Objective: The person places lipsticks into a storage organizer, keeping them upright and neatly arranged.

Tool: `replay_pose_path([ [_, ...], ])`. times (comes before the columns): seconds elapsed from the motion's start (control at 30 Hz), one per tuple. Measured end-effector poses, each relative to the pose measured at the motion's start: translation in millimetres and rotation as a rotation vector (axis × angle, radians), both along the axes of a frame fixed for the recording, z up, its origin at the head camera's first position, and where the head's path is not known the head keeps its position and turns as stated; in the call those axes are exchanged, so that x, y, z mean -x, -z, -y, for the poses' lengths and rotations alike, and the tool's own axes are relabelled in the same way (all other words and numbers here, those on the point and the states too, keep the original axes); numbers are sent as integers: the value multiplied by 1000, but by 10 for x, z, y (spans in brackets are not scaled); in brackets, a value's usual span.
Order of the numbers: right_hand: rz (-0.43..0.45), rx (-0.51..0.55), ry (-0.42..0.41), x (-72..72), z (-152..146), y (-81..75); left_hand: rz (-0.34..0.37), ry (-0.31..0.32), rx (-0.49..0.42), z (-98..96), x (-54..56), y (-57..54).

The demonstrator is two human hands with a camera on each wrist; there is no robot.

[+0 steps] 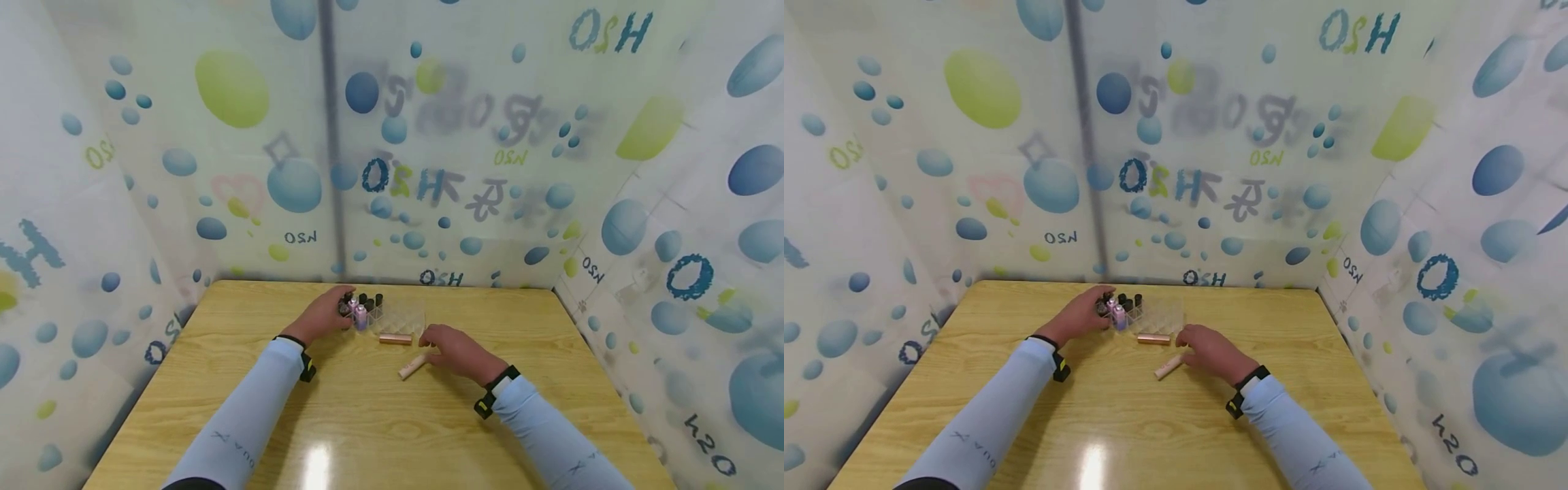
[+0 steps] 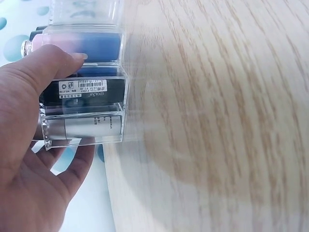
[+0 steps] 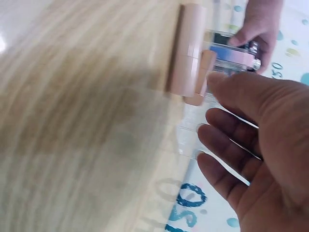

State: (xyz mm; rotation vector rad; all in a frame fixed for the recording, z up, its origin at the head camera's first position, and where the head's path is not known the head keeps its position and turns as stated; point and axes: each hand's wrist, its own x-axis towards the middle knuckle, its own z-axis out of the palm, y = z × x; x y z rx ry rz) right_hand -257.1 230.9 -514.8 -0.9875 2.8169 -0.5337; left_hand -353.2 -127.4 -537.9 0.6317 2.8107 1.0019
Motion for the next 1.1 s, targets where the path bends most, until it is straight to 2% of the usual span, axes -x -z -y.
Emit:
replay_pose_path([
  [0.13,-74,-48,-64,9,14,89,-4,7,4,6,15,16],
  [0.23,-102,-42,-94,15,18,131,-2,5,4,9,29,27],
  [0.43,-35,-25,-92,21,38,184,-5,5,15,9,41,37],
  [0.73,-36,-31,-67,26,49,194,-5,-3,12,3,13,3],
  [0.8,-18,-20,-64,32,43,190,-4,-4,12,2,9,4],
  [0.9,63,41,-28,39,36,156,-6,-3,16,0,0,1],
  [1.0,147,125,19,47,43,71,-8,-3,16,-1,-13,-8],
  [1.1,176,184,26,62,54,-45,-11,-3,13,-5,-27,-12],
])
